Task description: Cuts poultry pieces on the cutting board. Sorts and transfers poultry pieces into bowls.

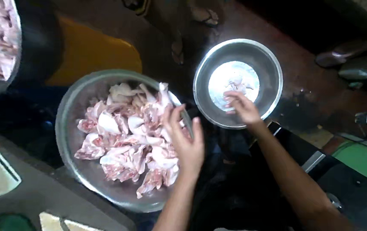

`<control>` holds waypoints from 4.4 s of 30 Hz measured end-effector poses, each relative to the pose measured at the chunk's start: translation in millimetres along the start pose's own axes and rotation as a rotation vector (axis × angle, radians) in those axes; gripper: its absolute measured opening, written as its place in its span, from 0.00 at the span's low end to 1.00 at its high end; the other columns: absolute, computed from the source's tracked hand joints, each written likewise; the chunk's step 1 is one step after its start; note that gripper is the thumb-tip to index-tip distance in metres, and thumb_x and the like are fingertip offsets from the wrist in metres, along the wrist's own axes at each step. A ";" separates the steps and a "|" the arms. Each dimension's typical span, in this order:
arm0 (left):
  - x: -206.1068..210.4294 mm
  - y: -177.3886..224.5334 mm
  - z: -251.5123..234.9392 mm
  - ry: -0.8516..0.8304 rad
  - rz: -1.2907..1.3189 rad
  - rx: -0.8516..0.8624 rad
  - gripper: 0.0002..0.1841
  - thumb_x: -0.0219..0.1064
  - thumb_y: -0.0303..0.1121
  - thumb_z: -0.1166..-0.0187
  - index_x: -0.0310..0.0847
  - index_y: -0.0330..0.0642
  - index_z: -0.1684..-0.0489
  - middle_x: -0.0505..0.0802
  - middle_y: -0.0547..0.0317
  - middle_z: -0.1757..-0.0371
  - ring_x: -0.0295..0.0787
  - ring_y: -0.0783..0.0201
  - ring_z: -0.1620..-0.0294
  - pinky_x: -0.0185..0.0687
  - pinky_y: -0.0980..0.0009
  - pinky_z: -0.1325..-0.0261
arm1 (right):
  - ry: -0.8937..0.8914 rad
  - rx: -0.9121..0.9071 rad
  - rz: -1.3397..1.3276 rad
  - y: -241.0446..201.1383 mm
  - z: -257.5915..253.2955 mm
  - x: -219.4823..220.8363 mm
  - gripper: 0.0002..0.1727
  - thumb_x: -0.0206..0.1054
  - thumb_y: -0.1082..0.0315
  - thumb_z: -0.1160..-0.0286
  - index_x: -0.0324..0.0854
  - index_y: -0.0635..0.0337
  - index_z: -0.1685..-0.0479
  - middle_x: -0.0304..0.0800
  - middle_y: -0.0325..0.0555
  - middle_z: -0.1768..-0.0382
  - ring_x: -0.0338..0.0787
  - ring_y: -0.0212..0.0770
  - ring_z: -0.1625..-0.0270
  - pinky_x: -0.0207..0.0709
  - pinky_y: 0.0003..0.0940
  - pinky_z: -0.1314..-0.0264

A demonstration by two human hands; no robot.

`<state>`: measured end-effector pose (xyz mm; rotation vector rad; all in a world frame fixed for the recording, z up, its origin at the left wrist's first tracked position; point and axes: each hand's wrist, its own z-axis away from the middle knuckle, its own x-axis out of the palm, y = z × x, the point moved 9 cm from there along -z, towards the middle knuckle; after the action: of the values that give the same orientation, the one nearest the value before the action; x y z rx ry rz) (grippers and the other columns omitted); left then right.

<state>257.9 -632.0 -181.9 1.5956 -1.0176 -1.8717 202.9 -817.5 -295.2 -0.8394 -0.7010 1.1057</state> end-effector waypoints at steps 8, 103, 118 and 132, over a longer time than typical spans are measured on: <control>368.5 -145.6 -90.7 -0.577 -0.013 -0.543 0.46 0.76 0.50 0.24 0.54 0.52 0.06 0.63 0.25 0.13 0.66 0.27 0.17 0.69 0.33 0.24 | 0.643 0.844 -0.542 299.4 -12.6 -164.6 0.38 0.58 0.47 0.11 0.48 0.50 0.07 0.58 0.62 0.13 0.70 0.66 0.19 0.75 0.66 0.30; 50.0 80.6 -29.6 -0.446 0.717 0.000 0.24 0.76 0.34 0.28 0.83 0.30 0.34 0.94 0.56 0.49 0.91 0.74 0.52 0.90 0.73 0.45 | 0.311 -0.514 -0.574 -66.1 100.4 -17.4 0.20 0.75 0.42 0.31 0.87 0.38 0.45 0.96 0.23 0.52 0.93 0.22 0.48 0.87 0.25 0.40; -93.0 -196.3 93.4 0.056 0.315 -1.030 0.36 0.48 0.55 0.07 0.40 0.53 0.04 0.76 0.35 0.21 0.83 0.40 0.31 0.85 0.38 0.43 | -0.510 0.045 0.287 18.8 79.0 184.5 0.42 0.66 0.56 0.19 0.54 0.60 0.07 0.60 0.61 0.11 0.73 0.51 0.15 0.71 0.46 0.16; -58.4 -134.6 100.8 -0.178 -0.607 -0.263 0.43 0.66 0.50 0.23 0.61 0.29 0.13 0.64 0.22 0.13 0.60 0.26 0.13 0.60 0.34 0.16 | 0.616 0.897 -0.248 337.8 64.1 -145.1 0.28 0.47 0.60 0.04 0.60 0.71 0.15 0.70 0.70 0.21 0.81 0.57 0.28 0.75 0.47 0.27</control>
<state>186.7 -482.3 -246.6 1.7180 -0.3292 -2.4558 -53.3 -868.2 -561.7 -0.2607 0.2221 0.7474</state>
